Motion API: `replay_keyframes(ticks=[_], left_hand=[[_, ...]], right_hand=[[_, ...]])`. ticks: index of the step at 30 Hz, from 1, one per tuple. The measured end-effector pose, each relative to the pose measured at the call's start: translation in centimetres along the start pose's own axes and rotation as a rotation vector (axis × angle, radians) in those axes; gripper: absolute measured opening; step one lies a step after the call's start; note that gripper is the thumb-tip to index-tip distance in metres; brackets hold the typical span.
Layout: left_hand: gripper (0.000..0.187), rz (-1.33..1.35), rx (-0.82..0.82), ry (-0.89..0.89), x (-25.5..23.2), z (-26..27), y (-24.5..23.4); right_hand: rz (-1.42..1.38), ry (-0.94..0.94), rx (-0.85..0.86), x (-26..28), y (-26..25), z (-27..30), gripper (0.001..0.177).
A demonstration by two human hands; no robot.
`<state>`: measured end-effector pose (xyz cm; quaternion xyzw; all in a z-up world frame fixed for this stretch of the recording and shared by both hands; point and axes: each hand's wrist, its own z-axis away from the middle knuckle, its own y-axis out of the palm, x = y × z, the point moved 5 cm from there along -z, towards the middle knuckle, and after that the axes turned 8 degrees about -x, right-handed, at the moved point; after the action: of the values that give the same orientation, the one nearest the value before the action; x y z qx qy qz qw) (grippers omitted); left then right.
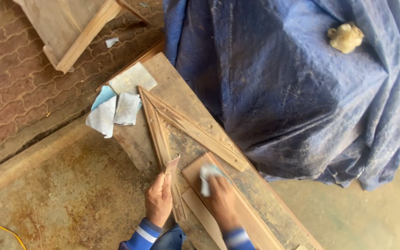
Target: Sanding long pieces of wood using a sanding block and sandpaper at a workbench.
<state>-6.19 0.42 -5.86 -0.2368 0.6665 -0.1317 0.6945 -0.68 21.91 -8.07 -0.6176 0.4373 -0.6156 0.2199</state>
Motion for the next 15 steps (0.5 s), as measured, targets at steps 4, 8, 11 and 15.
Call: replay_keyframes(ticks=[4, 8, 11, 15], left_hand=[[0.026, -0.059, -0.025, 0.08, -1.2, 0.5, 0.2], [0.026, -0.086, -0.029, 0.055, -1.7, 0.4, 0.1], [0.025, -0.061, -0.04, 0.083, -1.1, 0.7, 0.1], [0.024, -0.022, -0.042, 0.126, -0.7, 0.7, 0.2]], right_hand=[[0.072, -0.126, 0.064, 1.4, 1.8, -4.0, 0.034], [0.072, 0.001, -0.067, -3.1, -4.9, 3.6, 0.05], [0.07, 0.202, -0.216, -9.6, -8.3, 13.4, 0.057], [-0.025, 0.26, -0.124, -12.8, -7.2, 16.1, 0.068]])
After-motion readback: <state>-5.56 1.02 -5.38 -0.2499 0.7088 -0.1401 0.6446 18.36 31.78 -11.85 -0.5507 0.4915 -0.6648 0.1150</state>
